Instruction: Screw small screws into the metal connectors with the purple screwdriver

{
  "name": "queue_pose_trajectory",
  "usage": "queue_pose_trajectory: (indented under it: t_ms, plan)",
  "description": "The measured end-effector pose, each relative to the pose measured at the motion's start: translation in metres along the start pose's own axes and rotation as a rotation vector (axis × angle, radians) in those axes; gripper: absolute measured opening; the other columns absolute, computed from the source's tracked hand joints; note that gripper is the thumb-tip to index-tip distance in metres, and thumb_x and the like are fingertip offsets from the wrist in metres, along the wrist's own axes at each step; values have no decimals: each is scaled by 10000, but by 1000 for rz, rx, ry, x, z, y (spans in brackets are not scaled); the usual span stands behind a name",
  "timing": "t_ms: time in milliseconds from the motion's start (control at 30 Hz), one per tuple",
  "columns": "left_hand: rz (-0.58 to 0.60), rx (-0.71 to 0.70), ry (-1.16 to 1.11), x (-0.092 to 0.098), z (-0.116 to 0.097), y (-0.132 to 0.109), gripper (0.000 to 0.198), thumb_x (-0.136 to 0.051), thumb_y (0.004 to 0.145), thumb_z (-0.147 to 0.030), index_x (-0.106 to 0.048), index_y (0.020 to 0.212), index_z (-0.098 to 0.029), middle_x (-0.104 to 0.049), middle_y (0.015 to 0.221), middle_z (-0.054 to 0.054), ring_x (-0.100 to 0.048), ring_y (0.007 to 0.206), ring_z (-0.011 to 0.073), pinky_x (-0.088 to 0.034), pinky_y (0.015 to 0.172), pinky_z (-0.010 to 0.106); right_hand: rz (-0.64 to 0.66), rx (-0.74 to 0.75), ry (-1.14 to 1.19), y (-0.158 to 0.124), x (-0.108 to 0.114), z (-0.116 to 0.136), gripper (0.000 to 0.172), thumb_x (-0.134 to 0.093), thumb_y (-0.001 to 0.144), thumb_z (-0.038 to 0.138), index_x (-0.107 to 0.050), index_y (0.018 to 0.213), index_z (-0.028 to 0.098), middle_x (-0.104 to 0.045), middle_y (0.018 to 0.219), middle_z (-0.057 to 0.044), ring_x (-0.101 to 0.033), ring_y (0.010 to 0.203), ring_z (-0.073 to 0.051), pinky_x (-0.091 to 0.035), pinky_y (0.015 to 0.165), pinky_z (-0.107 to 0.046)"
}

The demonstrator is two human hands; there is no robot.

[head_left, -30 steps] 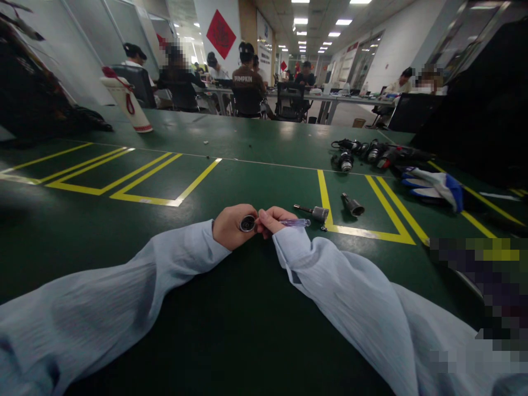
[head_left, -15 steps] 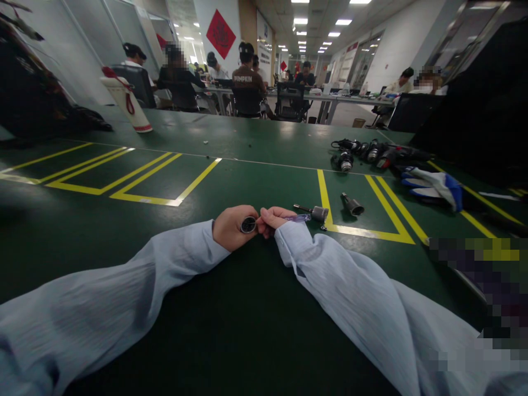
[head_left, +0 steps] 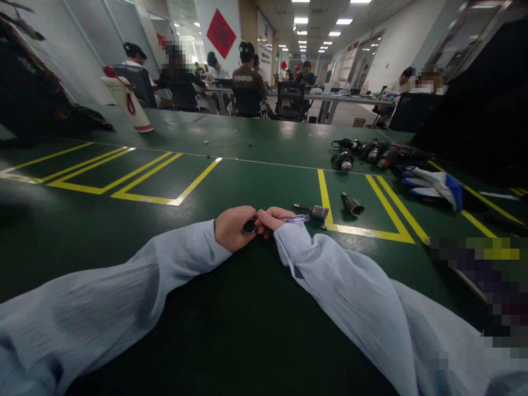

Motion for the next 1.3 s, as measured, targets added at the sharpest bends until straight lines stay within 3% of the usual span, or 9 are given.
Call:
queue_pose_trajectory:
  t_ms: [333,633,900,1300]
  plan:
    - [-1,45,-74,1,3,-2,94,-484,719,-214,-514,670,-140,-528,619,16,-492,577,113,-374,537,227,46,-11,118,2,1,2,307,-619,647,447,-579,567,153,-552,473,35,-443,371,-52,-329,399,-203]
    - [-8,6,13,-2,1,-1,115,-469,708,-208,-455,603,-163,-458,571,-15,-435,526,95,-334,503,217,-60,96,-56,-6,-1,8,310,-610,663,444,-568,570,152,-541,481,32,-447,420,-52,-346,439,-197]
    - [64,-27,-17,-4,0,-2,89,-461,726,-210,-512,674,-158,-515,641,-2,-488,597,104,-384,572,224,59,-18,6,2,3,2,309,-607,658,446,-582,566,153,-547,464,31,-429,367,-51,-326,385,-199]
    - [27,3,-51,-5,5,-2,141,-473,730,-257,-527,663,-146,-537,624,12,-502,571,109,-382,533,226,93,-19,130,0,1,4,297,-608,665,411,-559,541,145,-533,434,44,-437,353,-48,-309,380,-195]
Point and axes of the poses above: each hand's wrist, its own y-axis towards the middle knuckle, its own x-axis out of the back of the hand, z = x × y, the point moved 5 cm from there along y, towards the middle knuckle
